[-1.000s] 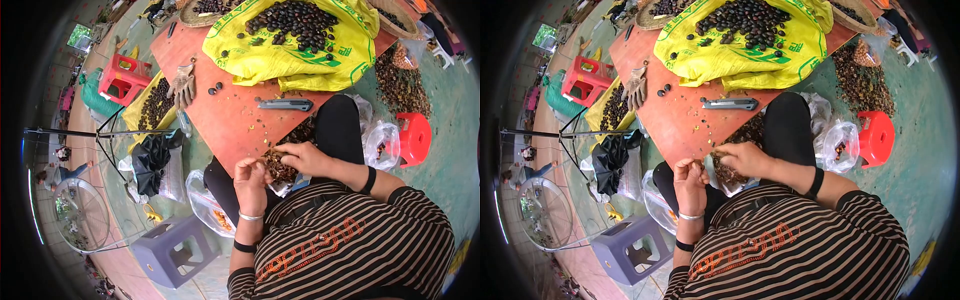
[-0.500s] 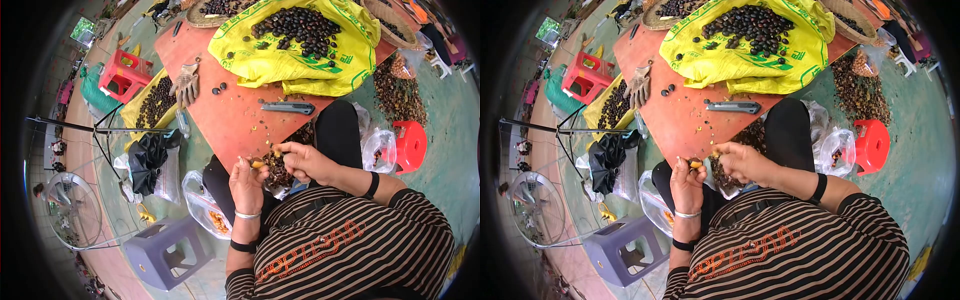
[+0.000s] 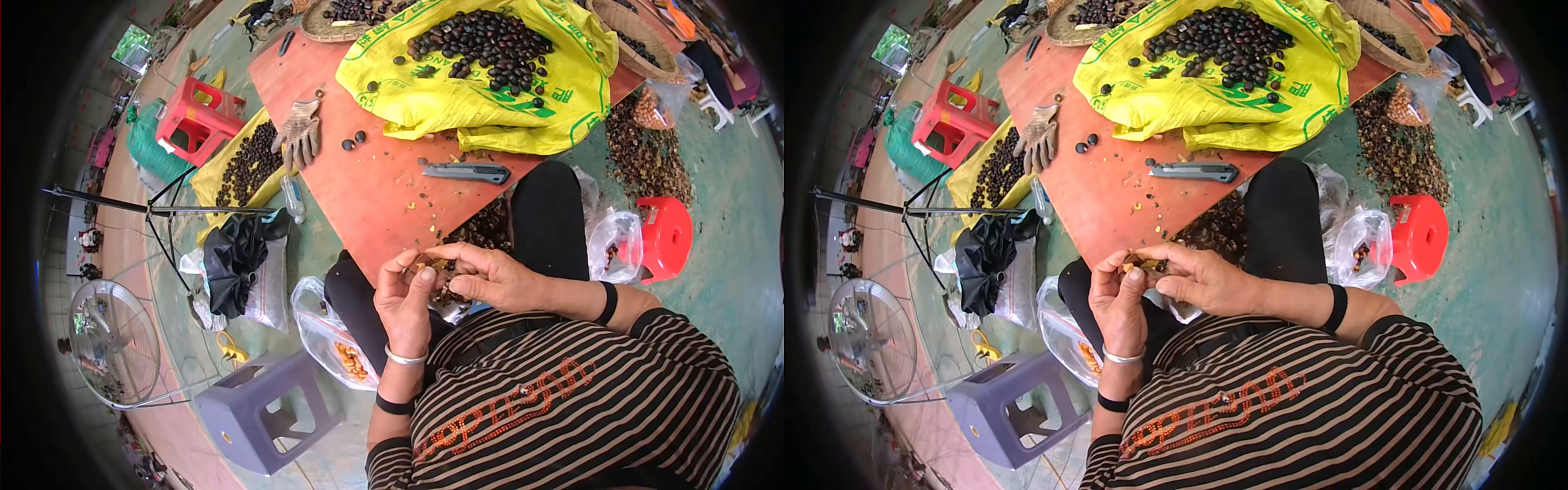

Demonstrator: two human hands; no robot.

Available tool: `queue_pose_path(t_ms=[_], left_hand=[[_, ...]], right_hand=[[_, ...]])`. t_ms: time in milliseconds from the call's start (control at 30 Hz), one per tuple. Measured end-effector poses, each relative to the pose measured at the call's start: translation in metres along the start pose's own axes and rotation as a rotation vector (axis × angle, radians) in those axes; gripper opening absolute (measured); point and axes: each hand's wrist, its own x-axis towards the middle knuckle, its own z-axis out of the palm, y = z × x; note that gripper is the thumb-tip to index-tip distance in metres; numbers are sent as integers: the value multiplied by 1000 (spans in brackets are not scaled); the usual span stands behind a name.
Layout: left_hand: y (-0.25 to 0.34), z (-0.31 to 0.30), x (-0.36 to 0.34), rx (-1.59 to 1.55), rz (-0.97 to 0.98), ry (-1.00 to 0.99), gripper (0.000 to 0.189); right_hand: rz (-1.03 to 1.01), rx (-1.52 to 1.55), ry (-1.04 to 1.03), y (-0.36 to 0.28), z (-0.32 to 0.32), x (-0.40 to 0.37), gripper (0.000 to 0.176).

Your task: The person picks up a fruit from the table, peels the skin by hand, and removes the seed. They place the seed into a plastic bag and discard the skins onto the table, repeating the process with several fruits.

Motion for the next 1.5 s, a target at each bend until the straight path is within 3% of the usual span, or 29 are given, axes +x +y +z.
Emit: queue_pose_path(t_ms=[133, 333, 400, 500, 733, 800, 933, 1033, 1167, 1267, 1333, 1400, 1433, 1467, 1500], left_hand=[[-3, -4, 1, 11, 65, -43, 24], [-9, -7, 1, 136, 216, -80, 22], [-6, -8, 0, 136, 151, -68, 21], [-5, -13, 2, 164, 37, -67, 18], [-14, -22, 2, 191, -94, -44, 15], [-15, -21, 2, 185, -60, -33, 16], [-33, -22, 11, 552, 125, -21, 20], [-29, -26, 12, 753, 93, -98, 19], [-15, -22, 15, 986, 307, -220, 19], [-10, -21, 16, 1050, 417, -287, 20], [-7, -20, 14, 1017, 342, -351, 20], [1, -10, -1, 808, 37, -628, 22], [1, -5, -5, 795, 57, -767, 30], [0, -5, -5, 792, 43, -764, 30], [1, -5, -1, 552, -122, -676, 30]], right_hand=[[43, -94, -15, -5, -2, -2, 39], [-67, -114, 38, 11, -2, 4, 34], [25, -52, -11, 6, -4, 2, 34], [-65, -183, 49, 24, -7, 8, 29], [-3, -234, 116, 48, -3, 8, 27], [78, -18, 173, 49, 3, 8, 26], [-85, -396, 293, 37, 5, 9, 27], [-103, -439, 266, 36, 6, 10, 28], [-184, -444, 284, 31, 5, 7, 35], [-110, -459, 118, 24, -6, 5, 35], [-112, -446, 110, 29, -11, 2, 32], [-170, -511, 302, 53, -27, 11, 31], [-134, -475, 379, 59, -46, 14, 30], [-9, -459, 385, 63, -64, 12, 32], [101, -225, 358, 46, -66, 6, 35]])
